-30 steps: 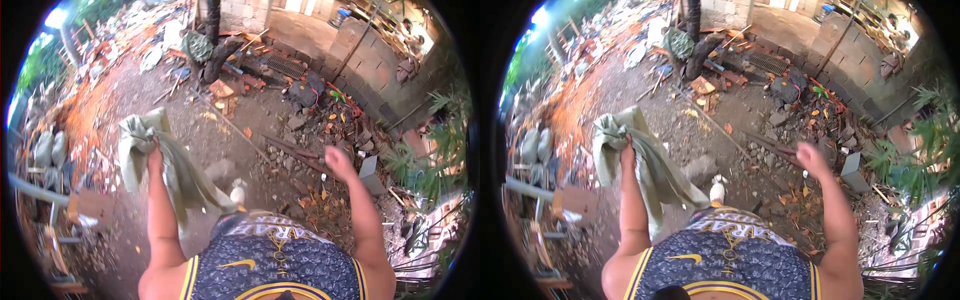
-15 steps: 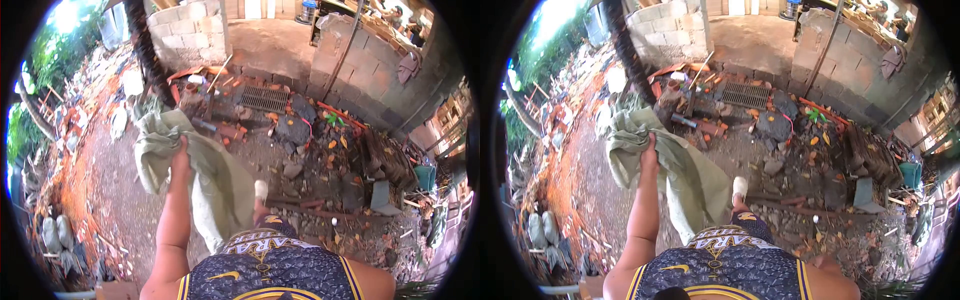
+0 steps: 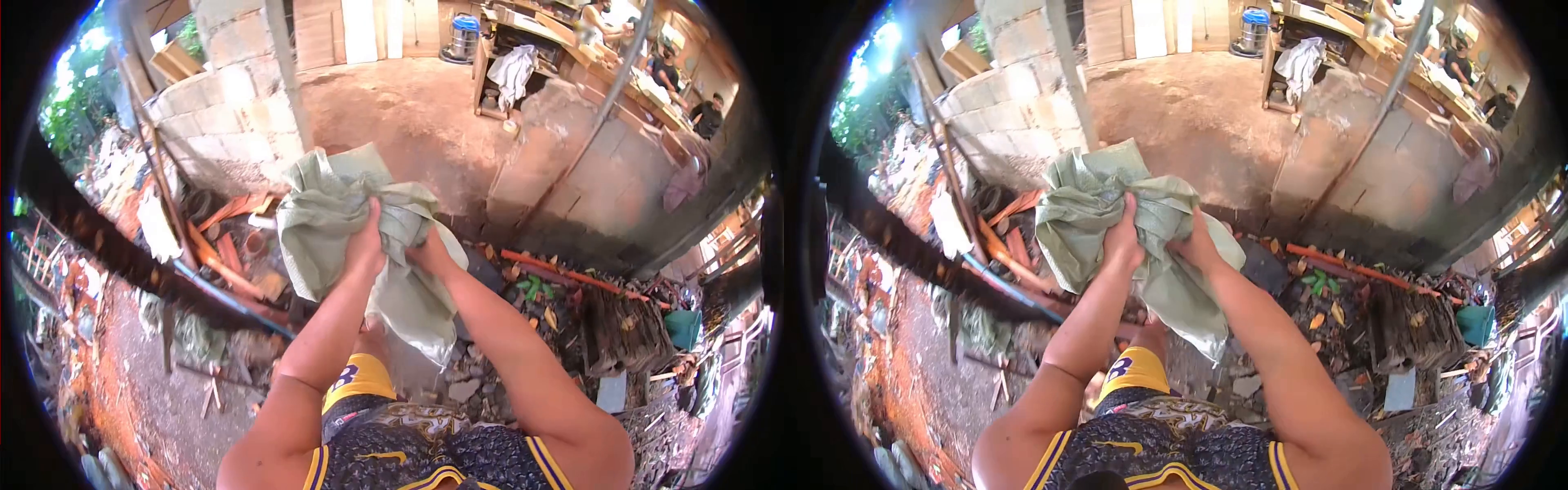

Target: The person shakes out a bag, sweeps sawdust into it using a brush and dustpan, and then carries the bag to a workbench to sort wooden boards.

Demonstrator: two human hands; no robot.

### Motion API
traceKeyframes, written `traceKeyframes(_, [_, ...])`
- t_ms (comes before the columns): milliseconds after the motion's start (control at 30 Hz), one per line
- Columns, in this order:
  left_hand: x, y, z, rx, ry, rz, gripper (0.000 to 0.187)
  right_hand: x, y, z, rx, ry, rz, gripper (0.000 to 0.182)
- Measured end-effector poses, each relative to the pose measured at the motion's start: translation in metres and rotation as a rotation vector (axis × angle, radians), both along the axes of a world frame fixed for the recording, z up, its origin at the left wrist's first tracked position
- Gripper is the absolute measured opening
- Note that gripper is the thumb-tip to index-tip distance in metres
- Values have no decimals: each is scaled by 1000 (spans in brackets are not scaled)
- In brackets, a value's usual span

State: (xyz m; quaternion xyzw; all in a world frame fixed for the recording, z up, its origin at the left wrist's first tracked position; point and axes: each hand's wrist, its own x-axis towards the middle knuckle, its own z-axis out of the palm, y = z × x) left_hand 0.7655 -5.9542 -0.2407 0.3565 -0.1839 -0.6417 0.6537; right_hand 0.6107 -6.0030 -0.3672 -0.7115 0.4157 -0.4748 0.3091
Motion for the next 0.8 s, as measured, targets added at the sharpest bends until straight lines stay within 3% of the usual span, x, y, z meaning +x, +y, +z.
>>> traceKeyframes(33, [-9,-37,23,38,32,-5,63,3,-58,-1,81,-111,-45,77])
traceKeyframes(67, [-8,-87,23,34,46,-28,63,-2,-107,0,76,-97,-68,77])
traceKeyframes(100, [-5,-139,24,157,-12,-57,65,-5,-156,12,146,-75,-163,60])
traceKeyframes(133, [-4,-195,8,98,-45,-102,68,-8,-199,23,222,-66,-274,45])
traceKeyframes(167, [-4,-252,-17,9,-110,-146,72,-13,-242,34,59,-7,-388,32])
traceKeyframes(200, [-7,-306,-42,-87,-201,-182,75,-20,-283,41,-40,32,-502,33])
traceKeyframes(300, [2,-405,-55,-96,-596,-496,79,-65,-375,69,182,-66,-568,33])
traceKeyframes(333, [6,-419,-21,-122,-625,-516,75,-84,-406,71,172,-131,-610,33])
traceKeyframes(367, [15,-453,-45,-46,-648,-730,69,-101,-432,78,154,-192,-652,32])
traceKeyframes(433, [27,-508,-54,-90,-680,-894,61,-123,-469,118,221,-288,-762,30])
traceKeyframes(467, [30,-525,-39,-202,-686,-846,57,-131,-485,133,304,-393,-831,28])
traceKeyframes(500, [34,-548,-37,-216,-684,-872,57,-160,-512,112,208,-492,-704,25])
traceKeyframes(567, [43,-599,-42,-281,-805,-1002,50,-183,-553,114,185,-494,-788,25])
traceKeyframes(667, [71,-692,-82,-268,-855,-1066,43,-179,-604,157,193,-403,-879,30])
traceKeyframes(700, [78,-718,-60,-140,-931,-1101,39,-175,-627,163,171,-451,-833,29])
traceKeyframes(767, [106,-782,-74,-158,-1163,-1071,39,-187,-667,153,152,-504,-810,28])
traceKeyframes(800, [116,-807,-67,-147,-1175,-1019,38,-197,-693,130,194,-252,-865,27])
